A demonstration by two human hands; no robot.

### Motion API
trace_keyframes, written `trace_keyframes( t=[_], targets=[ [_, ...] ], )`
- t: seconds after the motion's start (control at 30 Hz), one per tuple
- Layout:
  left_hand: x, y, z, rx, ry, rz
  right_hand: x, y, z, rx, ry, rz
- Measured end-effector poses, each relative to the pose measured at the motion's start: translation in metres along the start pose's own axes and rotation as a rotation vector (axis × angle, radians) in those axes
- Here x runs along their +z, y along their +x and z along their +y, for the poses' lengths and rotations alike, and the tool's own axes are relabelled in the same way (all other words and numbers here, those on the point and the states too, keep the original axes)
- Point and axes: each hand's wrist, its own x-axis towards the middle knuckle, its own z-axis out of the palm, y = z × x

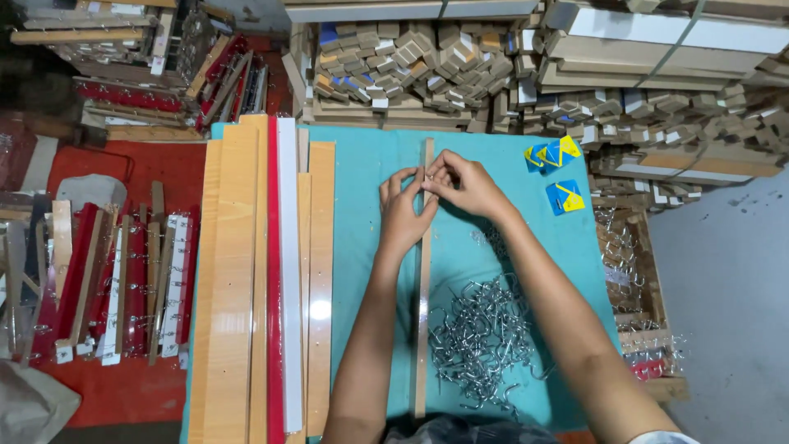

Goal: The person inserts metal hooks and small metal rings into pre-drilled holes on wooden planks. They work on one plank at a time, then place the finished plank into a wooden crate. The process is repeated with additional planks.

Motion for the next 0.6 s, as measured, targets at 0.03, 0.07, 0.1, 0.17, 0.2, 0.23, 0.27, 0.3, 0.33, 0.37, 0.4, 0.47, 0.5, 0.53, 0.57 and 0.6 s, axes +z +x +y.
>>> trace_keyframes(
  t=[0.03, 0.07, 0.1, 0.17, 0.2, 0.23, 0.27, 0.3, 0.33, 0.37, 0.4, 0.47, 0.5, 0.53, 0.57, 0.6],
  targets=[
    [0.000, 0.000, 0.000, -0.012, -0.002, -0.010, -0.011, 0.003, -0.012, 0.020, 0.108, -0.142],
    [0.000, -0.002, -0.001, -0.029, -0.005, -0.019, -0.021, 0.004, -0.024, 0.040, 0.217, -0.288],
    [-0.001, 0.001, 0.002, -0.028, -0.005, -0.014, -0.025, 0.010, -0.028, 0.037, 0.214, -0.290],
    [-0.005, 0.000, 0.006, -0.045, -0.018, -0.022, -0.027, 0.017, -0.034, -0.037, 0.214, -0.278],
    [-0.006, 0.003, 0.007, -0.041, -0.016, -0.013, -0.026, 0.020, -0.030, -0.046, 0.212, -0.279],
    [-0.007, 0.005, 0.008, -0.050, -0.023, -0.025, -0.025, 0.023, -0.026, -0.075, 0.117, -0.254],
    [-0.006, 0.000, 0.009, -0.063, -0.030, -0.050, -0.022, 0.018, -0.021, -0.090, 0.027, -0.227],
    [-0.007, -0.005, 0.009, -0.065, -0.030, -0.054, -0.018, 0.013, -0.020, -0.086, 0.029, -0.226],
    [-0.008, -0.002, 0.010, -0.068, -0.024, -0.061, -0.018, 0.013, -0.020, -0.123, -0.012, -0.188],
    [-0.010, 0.001, 0.012, -0.072, -0.018, -0.067, -0.018, 0.013, -0.020, -0.160, -0.053, -0.150],
    [-0.009, 0.002, 0.011, -0.059, -0.015, -0.058, -0.014, 0.011, -0.014, -0.173, -0.057, -0.142],
    [-0.006, 0.000, 0.010, -0.081, -0.016, -0.075, -0.005, 0.003, 0.001, -0.210, -0.080, -0.022],
    [-0.008, 0.003, 0.009, -0.072, -0.015, -0.076, 0.002, 0.005, 0.004, -0.213, -0.082, -0.014],
    [-0.008, 0.002, 0.009, -0.076, -0.012, -0.075, 0.008, 0.003, 0.009, -0.195, -0.090, 0.027],
    [-0.008, 0.002, 0.009, -0.080, -0.010, -0.074, 0.014, 0.001, 0.013, -0.177, -0.097, 0.068],
    [-0.009, 0.000, 0.009, -0.075, -0.005, -0.074, 0.021, 0.000, 0.019, -0.179, -0.095, 0.074]
  ],
)
